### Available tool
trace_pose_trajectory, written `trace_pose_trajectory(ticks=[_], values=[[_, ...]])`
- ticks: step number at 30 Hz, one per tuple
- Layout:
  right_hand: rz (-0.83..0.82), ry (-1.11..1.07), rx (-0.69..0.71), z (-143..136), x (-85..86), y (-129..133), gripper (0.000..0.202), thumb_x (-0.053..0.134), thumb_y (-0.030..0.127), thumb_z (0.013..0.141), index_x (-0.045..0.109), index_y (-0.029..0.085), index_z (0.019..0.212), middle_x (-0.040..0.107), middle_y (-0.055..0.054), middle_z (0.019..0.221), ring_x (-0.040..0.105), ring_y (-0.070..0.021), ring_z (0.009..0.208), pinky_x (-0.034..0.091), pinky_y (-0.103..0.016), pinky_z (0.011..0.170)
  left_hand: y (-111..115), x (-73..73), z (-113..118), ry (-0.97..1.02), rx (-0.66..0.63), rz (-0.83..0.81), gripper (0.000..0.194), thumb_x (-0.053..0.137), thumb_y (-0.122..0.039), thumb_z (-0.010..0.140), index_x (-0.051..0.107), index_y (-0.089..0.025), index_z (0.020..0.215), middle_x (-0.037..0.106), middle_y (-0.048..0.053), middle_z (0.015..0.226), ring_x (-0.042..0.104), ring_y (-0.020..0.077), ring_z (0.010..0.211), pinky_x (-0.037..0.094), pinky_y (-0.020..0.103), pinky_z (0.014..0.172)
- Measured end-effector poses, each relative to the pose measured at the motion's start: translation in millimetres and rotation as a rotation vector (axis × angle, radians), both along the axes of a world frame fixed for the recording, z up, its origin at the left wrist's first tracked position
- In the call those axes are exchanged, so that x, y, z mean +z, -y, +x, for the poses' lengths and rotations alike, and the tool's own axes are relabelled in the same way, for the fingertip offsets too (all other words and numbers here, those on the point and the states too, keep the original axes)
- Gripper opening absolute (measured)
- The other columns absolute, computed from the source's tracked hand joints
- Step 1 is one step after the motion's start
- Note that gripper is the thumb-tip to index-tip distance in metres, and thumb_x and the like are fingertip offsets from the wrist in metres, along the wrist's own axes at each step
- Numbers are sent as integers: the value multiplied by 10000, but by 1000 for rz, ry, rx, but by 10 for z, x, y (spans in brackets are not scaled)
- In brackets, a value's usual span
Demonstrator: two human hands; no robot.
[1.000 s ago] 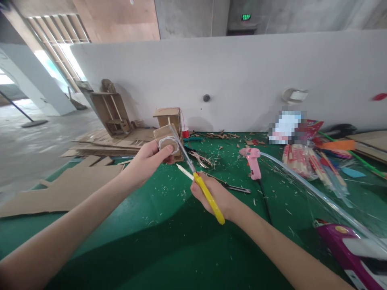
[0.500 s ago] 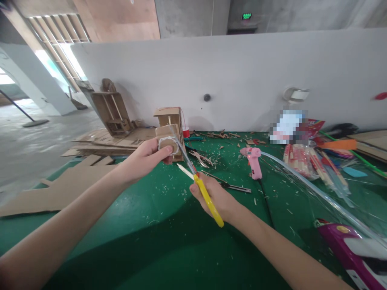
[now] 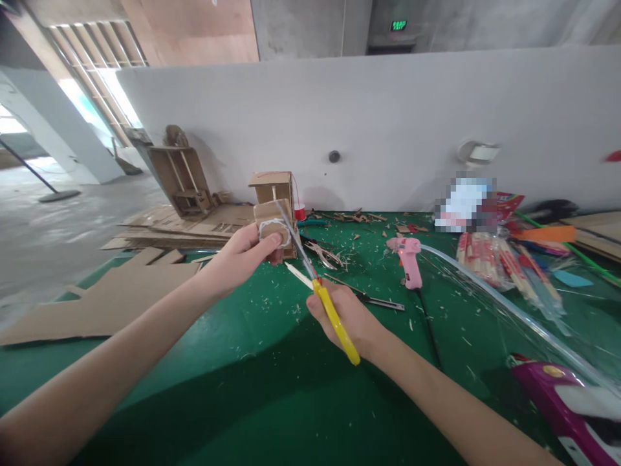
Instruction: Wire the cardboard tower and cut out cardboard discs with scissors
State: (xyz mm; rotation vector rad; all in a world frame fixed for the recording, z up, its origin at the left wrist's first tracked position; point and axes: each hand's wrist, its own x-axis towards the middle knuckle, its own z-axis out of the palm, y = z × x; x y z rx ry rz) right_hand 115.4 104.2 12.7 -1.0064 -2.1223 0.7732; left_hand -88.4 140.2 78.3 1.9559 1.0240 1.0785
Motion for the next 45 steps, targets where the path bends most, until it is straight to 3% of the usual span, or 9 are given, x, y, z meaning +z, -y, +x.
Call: trace_pose_trajectory(ticks=[6,11,15,21,25,32,38,42,45], values=[[-47,-5,95,59,-19,-31,446,274,556,941,452,203,734,508,-34,724,433,-127,583,393,-276,509,-31,41,-36,-58,-35,-17,232,448,-327,903,522,-175,745,553,5,664,515,121,624,400,253,589],[1,9,-28,-9,25,16,470,244,589,930,401,210,701,438,3,613,401,-119,518,349,-271,465,-30,116,-83,-151,-76,13,267,433,-314,907,543,-172,710,558,15,645,517,120,607,387,250,568],[3,28,-48,-38,30,38,482,237,589,929,369,214,656,435,5,585,387,-111,491,328,-266,445,-27,115,-92,-153,-97,5,267,424,-319,911,552,-168,732,559,15,658,515,118,612,391,250,572],[9,-7,-69,-57,-14,19,465,270,552,939,386,209,648,428,4,604,400,-109,497,343,-267,457,-11,-18,53,145,5,-59,167,491,-313,884,549,-161,846,563,12,715,527,111,649,409,237,585],[30,-2,-46,-59,-27,9,458,264,541,942,420,199,679,444,-15,668,399,-110,523,346,-265,461,-1,-81,130,277,64,-74,180,484,-313,889,513,-158,802,529,-7,688,509,92,618,411,225,578],[-32,-59,28,-8,-37,-16,458,287,542,943,506,186,756,554,-67,821,501,-143,662,412,-276,550,-33,23,1,50,-53,-55,187,448,-309,902,505,-155,812,523,-6,724,509,102,671,423,243,639],[4,5,-33,-43,31,-3,461,259,549,941,438,199,701,457,-5,628,416,-118,535,359,-265,484,-52,93,-80,-94,-76,-17,208,418,-324,919,511,-162,826,532,5,762,520,112,703,426,263,670],[47,45,-32,-45,49,-1,452,243,542,939,390,207,674,413,12,587,370,-109,500,317,-257,452,-68,88,-99,-97,-123,-13,212,412,-325,924,529,-162,857,541,10,775,520,114,712,430,262,672],[46,40,-43,-43,29,-11,449,247,536,942,393,205,677,422,5,612,389,-112,516,328,-261,465,-60,39,-46,5,-78,-47,194,455,-321,908,528,-155,839,550,9,753,526,106,686,429,249,643]])
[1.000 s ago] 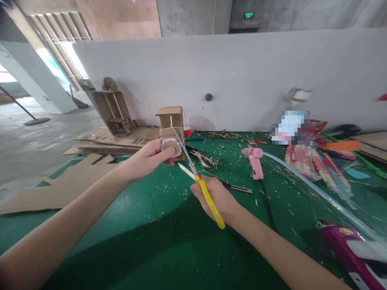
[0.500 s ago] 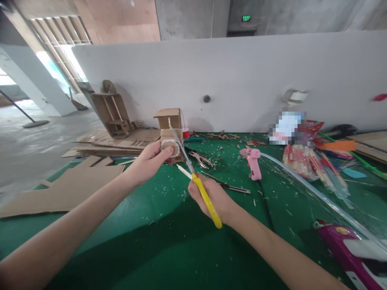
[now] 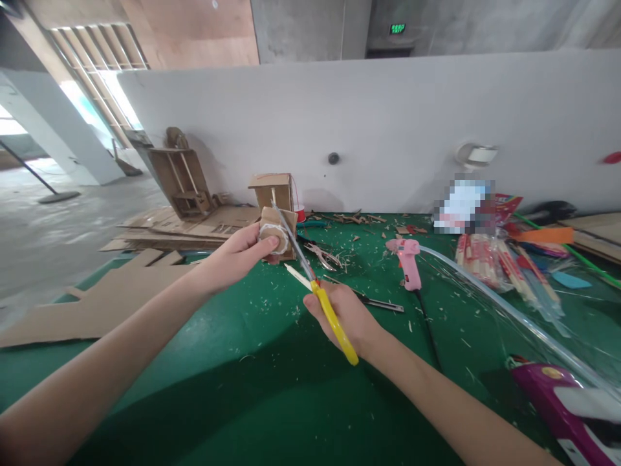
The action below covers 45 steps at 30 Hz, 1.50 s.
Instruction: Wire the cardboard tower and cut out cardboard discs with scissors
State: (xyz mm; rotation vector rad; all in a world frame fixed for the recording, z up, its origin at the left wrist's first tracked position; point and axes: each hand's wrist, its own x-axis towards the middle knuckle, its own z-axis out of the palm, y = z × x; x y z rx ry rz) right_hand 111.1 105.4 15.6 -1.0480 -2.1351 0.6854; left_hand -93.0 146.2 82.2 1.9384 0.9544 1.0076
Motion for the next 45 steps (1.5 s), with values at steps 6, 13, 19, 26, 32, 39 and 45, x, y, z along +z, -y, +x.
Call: trace_pose_trajectory(ticks=[6,13,19,26,32,39,45], values=[[-9,-20,-10,4,-52,-21,444,262,545,938,435,196,725,461,-25,695,420,-129,573,371,-279,507,53,-125,175,320,103,-93,204,498,-329,888,538,-141,819,555,8,724,529,88,630,423,228,592],[-138,-99,199,104,24,-48,465,268,573,935,507,179,873,515,-50,760,476,-139,635,411,-276,535,24,-45,85,118,46,-26,195,458,-294,906,509,-150,785,518,-7,712,527,88,655,450,231,637],[-119,-71,113,108,-22,-82,462,265,580,937,437,201,737,444,1,662,404,-111,547,375,-267,502,54,45,55,16,46,-12,201,448,-290,907,495,-152,769,530,-4,730,535,87,667,460,226,650],[-74,-20,84,120,-52,-102,471,279,594,924,375,210,669,397,24,592,371,-103,511,345,-261,477,38,80,-5,-113,12,46,217,415,-297,926,521,-150,808,563,12,745,545,102,692,450,249,668],[-56,-56,82,72,-37,-76,432,279,550,937,438,200,739,471,-13,675,419,-118,555,387,-276,511,56,-83,140,298,71,-114,199,527,-329,877,528,-150,788,523,-11,683,503,80,606,406,221,569],[-118,-134,158,87,-53,-29,332,347,496,937,473,189,953,555,-70,867,501,-148,669,452,-309,628,97,-202,249,400,114,-57,246,504,-367,888,511,-165,748,491,-12,671,462,88,609,402,228,588],[-83,-43,196,126,39,-59,355,338,523,930,457,197,858,521,-53,821,476,-148,667,444,-318,644,66,-64,91,42,92,56,306,435,-394,921,485,-167,721,489,-5,645,462,101,605,372,247,573]])
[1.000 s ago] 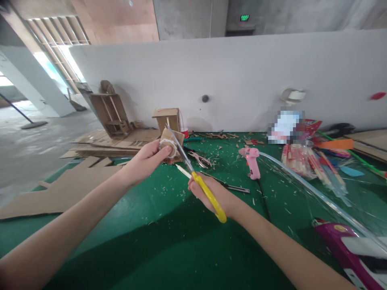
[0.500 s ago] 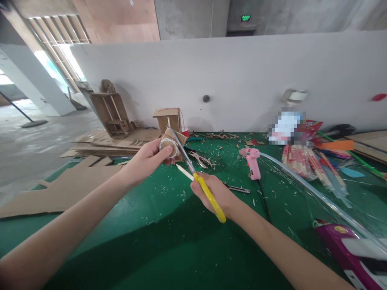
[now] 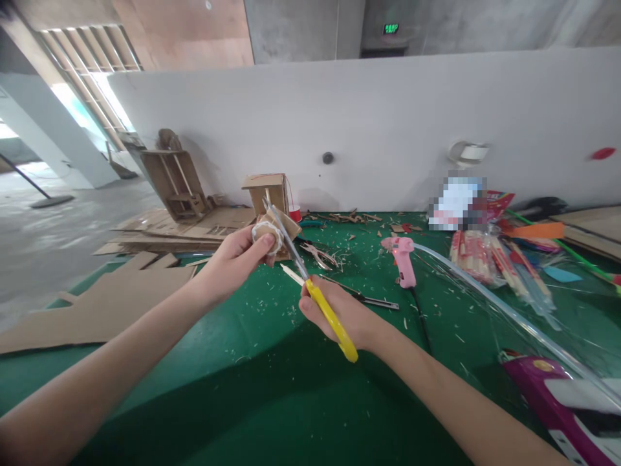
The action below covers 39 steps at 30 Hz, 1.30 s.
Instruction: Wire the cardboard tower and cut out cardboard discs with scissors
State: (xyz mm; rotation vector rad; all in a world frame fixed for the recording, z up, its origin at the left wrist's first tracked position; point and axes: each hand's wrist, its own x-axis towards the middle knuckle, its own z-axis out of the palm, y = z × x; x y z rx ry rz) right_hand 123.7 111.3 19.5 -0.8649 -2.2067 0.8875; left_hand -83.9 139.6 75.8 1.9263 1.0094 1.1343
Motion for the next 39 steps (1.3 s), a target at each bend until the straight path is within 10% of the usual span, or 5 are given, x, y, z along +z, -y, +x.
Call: trace_pose_trajectory(ticks=[10,22,31,39], values=[[89,43,-112,-68,-26,36,452,246,550,941,392,208,683,441,-12,685,405,-128,583,394,-290,529,40,103,-16,-155,62,70,307,428,-359,914,488,-173,678,510,15,653,462,115,614,342,252,538],[26,0,-172,-122,-48,59,426,309,565,919,415,203,720,422,6,648,379,-118,540,354,-274,484,75,-94,147,199,81,-11,292,451,-381,915,470,-179,705,491,-15,601,438,92,553,346,235,526],[-12,-73,-83,-70,-75,58,353,351,516,933,473,188,983,552,-68,855,525,-167,717,462,-321,656,19,32,28,-46,2,94,302,420,-350,928,469,-182,682,484,-6,614,435,106,578,368,236,539],[41,43,-211,-138,-38,73,442,277,576,921,431,199,749,450,-15,686,394,-128,562,369,-279,500,15,46,1,-119,20,101,286,432,-369,920,493,-186,708,513,11,658,470,119,594,376,261,550]])
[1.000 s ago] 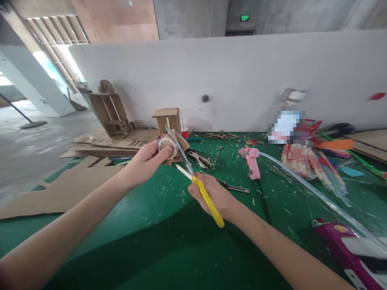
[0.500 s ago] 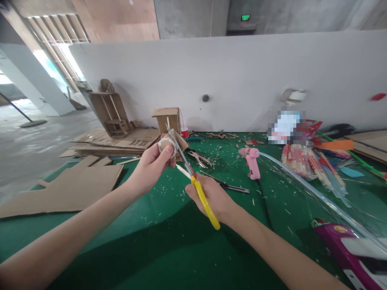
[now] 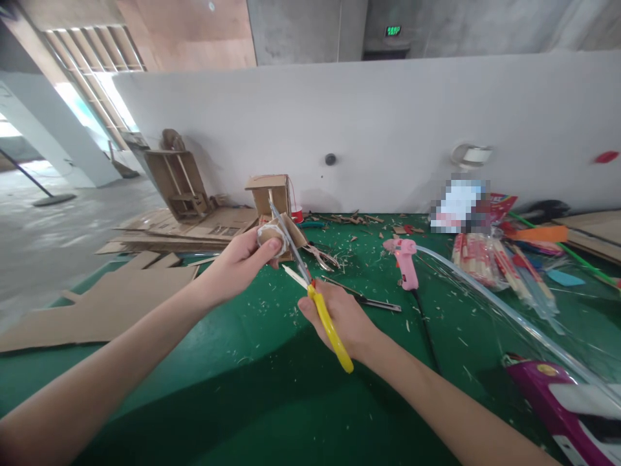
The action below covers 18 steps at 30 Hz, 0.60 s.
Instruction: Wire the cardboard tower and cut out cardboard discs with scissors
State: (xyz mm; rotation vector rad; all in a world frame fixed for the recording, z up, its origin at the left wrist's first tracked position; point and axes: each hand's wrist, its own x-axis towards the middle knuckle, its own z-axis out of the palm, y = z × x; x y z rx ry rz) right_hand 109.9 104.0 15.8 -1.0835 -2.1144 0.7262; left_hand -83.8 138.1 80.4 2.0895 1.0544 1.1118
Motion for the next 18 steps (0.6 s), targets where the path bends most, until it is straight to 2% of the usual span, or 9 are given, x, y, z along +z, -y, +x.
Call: trace_pose_trajectory(ticks=[6,10,13,18], values=[[18,31,24,35,0,-16,424,278,542,927,426,200,725,442,-13,665,395,-126,542,349,-278,481,-18,74,-64,-59,-88,3,290,433,-341,918,481,-196,672,464,2,635,437,123,584,367,267,550],[38,-22,95,54,-38,-32,342,337,486,932,480,191,831,528,-52,778,495,-154,649,425,-308,589,-16,112,-89,-116,-89,15,301,394,-343,932,470,-199,680,447,4,646,422,126,589,348,272,549],[19,-67,93,45,-47,-22,316,356,474,934,484,186,941,555,-62,830,532,-167,699,446,-324,650,-10,113,-91,-190,-74,50,276,377,-333,936,492,-192,729,457,10,690,429,127,620,341,275,565],[9,-14,63,17,-16,-10,394,286,512,943,463,191,798,491,-28,713,452,-133,578,396,-284,528,6,137,-96,-251,-106,60,257,359,-322,942,506,-178,789,463,-1,705,431,113,630,356,255,578]])
